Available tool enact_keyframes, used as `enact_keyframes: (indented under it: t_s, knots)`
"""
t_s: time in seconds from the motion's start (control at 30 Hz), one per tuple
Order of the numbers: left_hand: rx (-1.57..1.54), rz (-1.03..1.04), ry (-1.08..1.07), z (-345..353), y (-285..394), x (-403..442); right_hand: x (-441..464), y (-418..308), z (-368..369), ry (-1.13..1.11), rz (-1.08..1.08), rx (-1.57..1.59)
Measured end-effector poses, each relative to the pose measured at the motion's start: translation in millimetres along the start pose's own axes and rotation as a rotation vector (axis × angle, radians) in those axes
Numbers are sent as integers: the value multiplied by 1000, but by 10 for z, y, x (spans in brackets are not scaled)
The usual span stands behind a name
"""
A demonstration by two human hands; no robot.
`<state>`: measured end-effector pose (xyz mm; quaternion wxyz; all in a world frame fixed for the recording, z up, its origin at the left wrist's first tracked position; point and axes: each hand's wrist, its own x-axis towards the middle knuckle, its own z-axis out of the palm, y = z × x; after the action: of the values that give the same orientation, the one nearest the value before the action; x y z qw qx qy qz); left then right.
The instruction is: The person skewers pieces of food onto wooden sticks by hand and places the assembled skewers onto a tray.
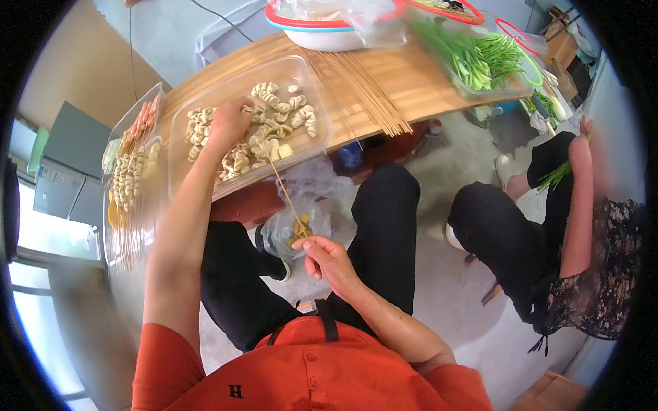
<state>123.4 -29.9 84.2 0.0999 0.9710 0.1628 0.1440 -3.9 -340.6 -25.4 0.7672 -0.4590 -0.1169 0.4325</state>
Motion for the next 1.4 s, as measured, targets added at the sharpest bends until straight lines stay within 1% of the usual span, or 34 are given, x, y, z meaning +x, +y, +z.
enact_keyframes:
  t_s: [0.07,0.1,0.17,0.2,0.27,0.3,0.37,0.4,0.47,0.5,0.57,0.6,0.67,0.7,0.77,0.8,0.83,0.9,0.97,1.03,1.07,1.1,1.17,1.2,1.23,1.3,1.37,1.4]
  knots:
    - [80,-12,172,-26,9,17,-5,-3,4,8,0,5]
    - [80,-12,173,-18,13,51,-1,-11,7,16,-7,3]
    - [-42,166,201,-10,66,136,16,-19,7,22,-16,-3]
    - [-44,169,204,10,121,163,22,-20,2,15,-24,13]
    - [52,439,154,90,227,184,19,-12,-5,16,-30,30]
    - [48,443,151,115,240,208,16,-6,-2,21,-26,42]
    - [255,410,49,130,282,271,16,-15,-11,29,-26,54]
    - [253,414,49,123,291,281,10,-21,-13,30,-25,52]
    - [101,199,-20,77,267,270,4,-18,-21,31,-21,51]
    - [102,199,-20,49,251,290,11,-19,-30,39,-29,49]
    - [-118,8,-30,-9,190,334,5,-6,-35,43,-32,49]
    - [-117,4,-29,6,67,373,7,-8,-37,42,-30,54]
    - [-430,62,20,-20,-107,390,14,-9,-34,40,-29,55]
    - [-431,63,22,-75,-122,367,16,-10,-29,37,-32,47]
    - [-917,-189,-23,-222,-151,277,15,-12,-12,32,-40,38]
    - [-1009,-218,-19,-275,-190,236,12,-13,-3,35,-40,36]
    - [-1009,-217,-16,-332,-204,184,7,-11,2,38,-39,33]
    - [-1349,-298,-77,-498,-203,78,15,-1,11,35,-44,21]
    - [-1414,-288,-78,-564,-245,-12,18,14,9,35,-50,8]
    - [-1711,-389,-1,-681,-126,-203,18,21,5,43,-54,-21]
    - [-1763,-434,71,-704,-49,-283,11,18,7,38,-55,-29]
    - [-1767,-434,81,-682,-68,-345,4,12,6,43,-58,-45]
    - [-2065,-401,6,-595,-136,-482,-11,-33,20,46,-53,-67]
    - [-2137,-424,45,-598,-75,-616,-20,-118,49,67,-91,-122]
    - [-2142,-442,54,-597,-34,-779,-52,-202,78,90,-122,-176]
    - [-2265,-366,-54,-607,98,-1116,-99,-375,111,87,-185,-230]
    - [-2342,-390,-53,-618,286,-1465,-97,-469,138,90,-244,-205]
    - [-2362,-388,-59,-596,354,-1602,-95,-511,175,105,-221,-215]
